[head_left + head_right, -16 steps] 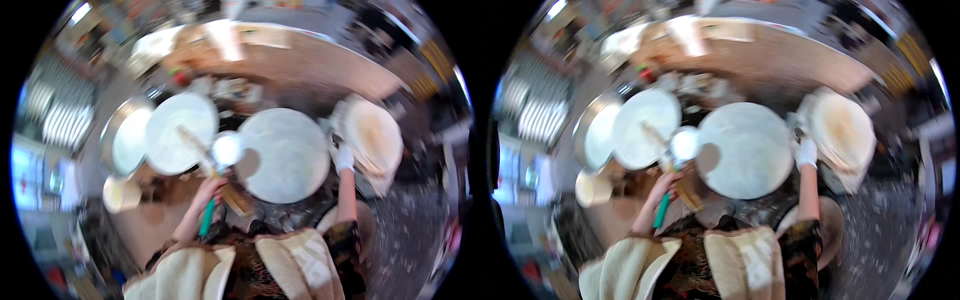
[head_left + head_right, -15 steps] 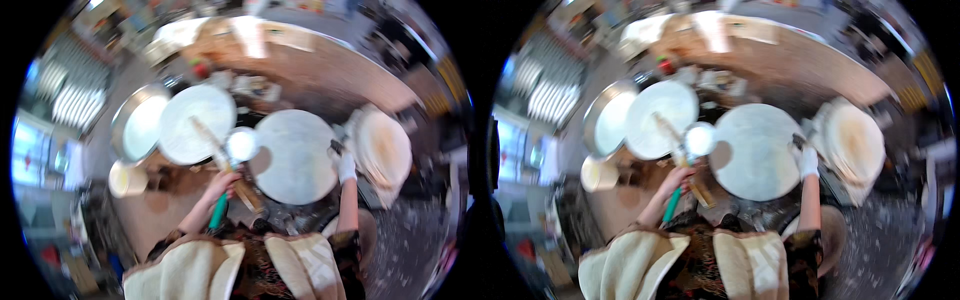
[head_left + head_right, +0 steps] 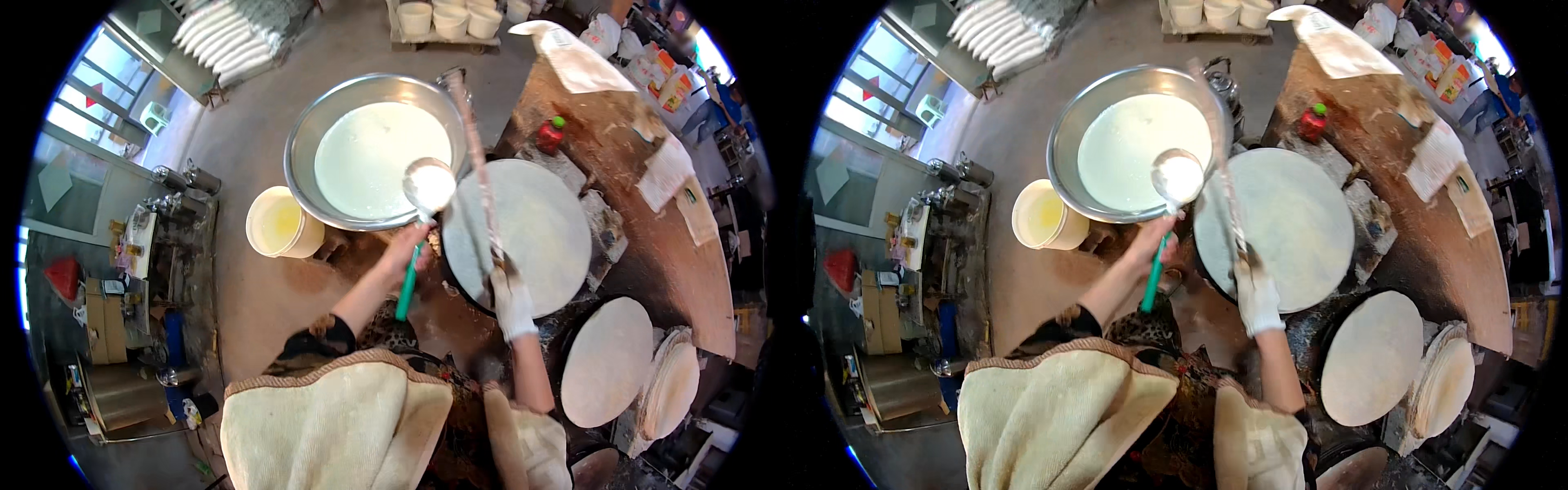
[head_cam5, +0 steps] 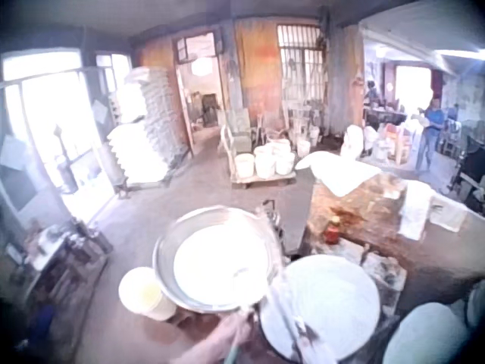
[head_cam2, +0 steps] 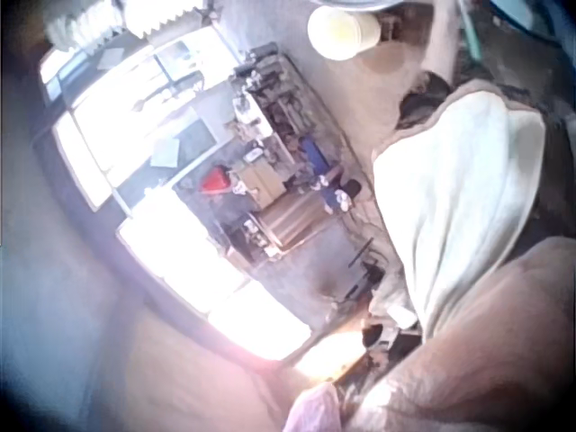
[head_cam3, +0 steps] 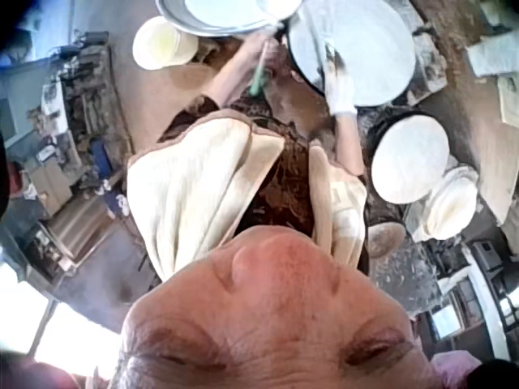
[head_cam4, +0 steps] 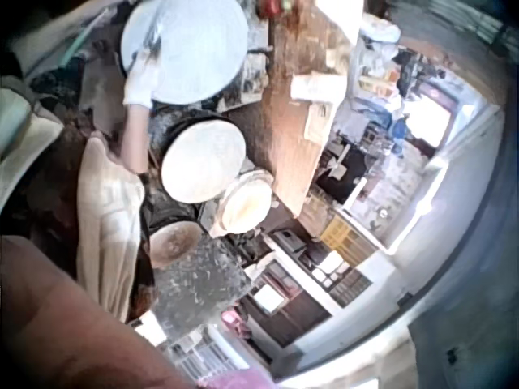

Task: The person pours batter from a ladle onto a hot circular griddle and uses a wooden spreader to distribute it into a thin, round crepe. They then lift the cooked crepe and place it onto a growing stack of finished crepes. The process is repeated continuously with multiple crepes being prepared in a commercial kitchen setting.

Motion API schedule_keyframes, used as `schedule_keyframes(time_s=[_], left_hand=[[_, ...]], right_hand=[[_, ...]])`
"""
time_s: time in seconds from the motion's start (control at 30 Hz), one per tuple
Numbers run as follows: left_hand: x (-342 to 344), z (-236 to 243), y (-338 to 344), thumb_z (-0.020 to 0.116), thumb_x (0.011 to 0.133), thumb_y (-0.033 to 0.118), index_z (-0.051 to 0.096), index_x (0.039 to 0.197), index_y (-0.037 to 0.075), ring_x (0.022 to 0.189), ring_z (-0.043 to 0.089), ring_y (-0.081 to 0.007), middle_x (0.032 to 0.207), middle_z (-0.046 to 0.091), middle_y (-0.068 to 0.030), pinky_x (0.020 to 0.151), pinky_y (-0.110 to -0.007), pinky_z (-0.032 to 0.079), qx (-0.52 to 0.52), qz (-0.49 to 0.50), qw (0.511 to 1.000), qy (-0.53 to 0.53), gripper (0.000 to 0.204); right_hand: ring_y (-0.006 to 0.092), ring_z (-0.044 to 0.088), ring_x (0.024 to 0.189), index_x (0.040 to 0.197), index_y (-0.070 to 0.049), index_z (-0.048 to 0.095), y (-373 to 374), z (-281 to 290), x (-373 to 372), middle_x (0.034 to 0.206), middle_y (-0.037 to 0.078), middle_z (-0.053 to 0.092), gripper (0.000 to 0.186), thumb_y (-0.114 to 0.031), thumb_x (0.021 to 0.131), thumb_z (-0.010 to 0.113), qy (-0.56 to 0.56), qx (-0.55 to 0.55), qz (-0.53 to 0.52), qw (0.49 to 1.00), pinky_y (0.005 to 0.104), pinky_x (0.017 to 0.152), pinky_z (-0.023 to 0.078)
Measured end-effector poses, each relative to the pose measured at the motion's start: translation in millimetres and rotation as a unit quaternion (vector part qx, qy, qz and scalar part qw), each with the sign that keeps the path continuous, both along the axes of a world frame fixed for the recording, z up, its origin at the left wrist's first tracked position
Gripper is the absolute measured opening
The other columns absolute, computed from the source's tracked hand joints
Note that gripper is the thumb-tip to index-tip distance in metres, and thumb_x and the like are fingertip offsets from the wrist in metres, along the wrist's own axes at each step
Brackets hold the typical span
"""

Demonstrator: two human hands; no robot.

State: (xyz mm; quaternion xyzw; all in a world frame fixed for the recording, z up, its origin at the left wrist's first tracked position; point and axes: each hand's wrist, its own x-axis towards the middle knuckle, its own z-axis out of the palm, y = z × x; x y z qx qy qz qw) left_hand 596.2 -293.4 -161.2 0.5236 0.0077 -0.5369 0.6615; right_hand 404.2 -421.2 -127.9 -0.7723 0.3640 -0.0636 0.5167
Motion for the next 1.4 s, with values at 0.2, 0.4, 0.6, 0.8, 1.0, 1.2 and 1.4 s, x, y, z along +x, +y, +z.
schedule_keyframes(time_s=[0.2,0.4,0.6,0.8,1.0,1.2,1.4], left_hand=[[233.2,-175.7,64.2,0.046,0.093,0.023,0.046,0.093,-0.001,0.042,0.043,-0.0169,0.064,0.052,-0.0119,0.037,-0.032,0.038,0.250,-0.029,0.943,-0.215,0.023],[294.7,-179.1,64.5,0.050,0.082,0.010,0.053,0.076,-0.010,0.043,0.053,-0.0252,0.058,0.056,-0.0162,0.040,-0.037,0.041,0.398,-0.372,0.755,-0.365,0.021],[260.1,-205.5,43.6,0.049,0.089,0.013,0.043,0.066,0.007,0.037,0.034,-0.0101,0.052,0.041,0.0006,0.033,-0.026,0.030,0.271,-0.111,0.956,0.009,0.025],[274.9,-44.0,-21.7,0.047,0.093,0.019,0.039,0.087,0.008,0.038,0.036,-0.0109,0.054,0.038,-0.0012,0.032,-0.025,0.031,0.079,-0.003,0.997,-0.020,0.015],[314.8,186.0,-51.2,0.045,0.095,0.018,0.043,0.099,0.010,0.042,0.031,-0.0023,0.060,0.036,0.0040,0.032,-0.017,0.027,-0.063,-0.016,0.976,-0.208,0.009],[351.9,303.8,-30.5,0.053,0.093,0.032,0.041,0.091,0.018,0.041,0.028,-0.0010,0.058,0.033,0.0074,0.033,-0.016,0.024,-0.060,-0.009,0.926,-0.372,0.018],[375.9,266.3,-11.7,0.049,0.093,0.024,0.044,0.084,0.009,0.038,0.038,-0.0091,0.058,0.043,0.0000,0.033,-0.025,0.034,0.038,0.030,0.849,-0.526,0.018]], right_hand=[[0.0378,0.059,0.098,0.128,-0.012,0.048,9.8,-1.8,175.8,0.109,0.023,0.060,0.041,-0.029,0.093,0.035,0.317,-0.137,0.184,0.920,0.0461,0.084,0.047],[0.0374,0.056,0.105,0.117,-0.005,0.057,1.7,-42.2,211.1,0.112,0.024,0.059,0.039,-0.029,0.092,0.040,0.254,0.007,0.214,0.943,0.0426,0.091,0.044],[0.0365,0.055,0.100,0.126,-0.004,0.050,57.1,-86.3,192.8,0.107,0.024,0.058,0.043,-0.030,0.092,0.043,0.212,0.100,0.122,0.964,0.0411,0.084,0.043],[0.0123,0.048,0.042,0.123,-0.004,0.053,62.2,-5.4,203.5,0.060,0.006,0.056,0.040,-0.029,0.093,0.045,0.070,0.212,-0.024,0.975,0.0281,0.039,0.038],[0.0108,0.048,0.039,0.105,-0.002,0.057,21.9,103.7,234.3,0.060,0.007,0.056,0.033,-0.031,0.092,0.050,-0.089,0.297,-0.071,0.948,0.0256,0.034,0.036],[0.0094,0.036,0.032,0.094,-0.004,0.052,-11.6,183.3,224.1,0.053,0.004,0.048,0.029,-0.033,0.092,0.049,-0.204,0.293,-0.005,0.934,0.0234,0.028,0.025],[0.0091,0.038,0.033,0.098,-0.004,0.055,-35.9,203.6,212.5,0.057,0.004,0.051,0.031,-0.034,0.090,0.052,-0.182,0.231,-0.033,0.955,0.0230,0.028,0.026]])
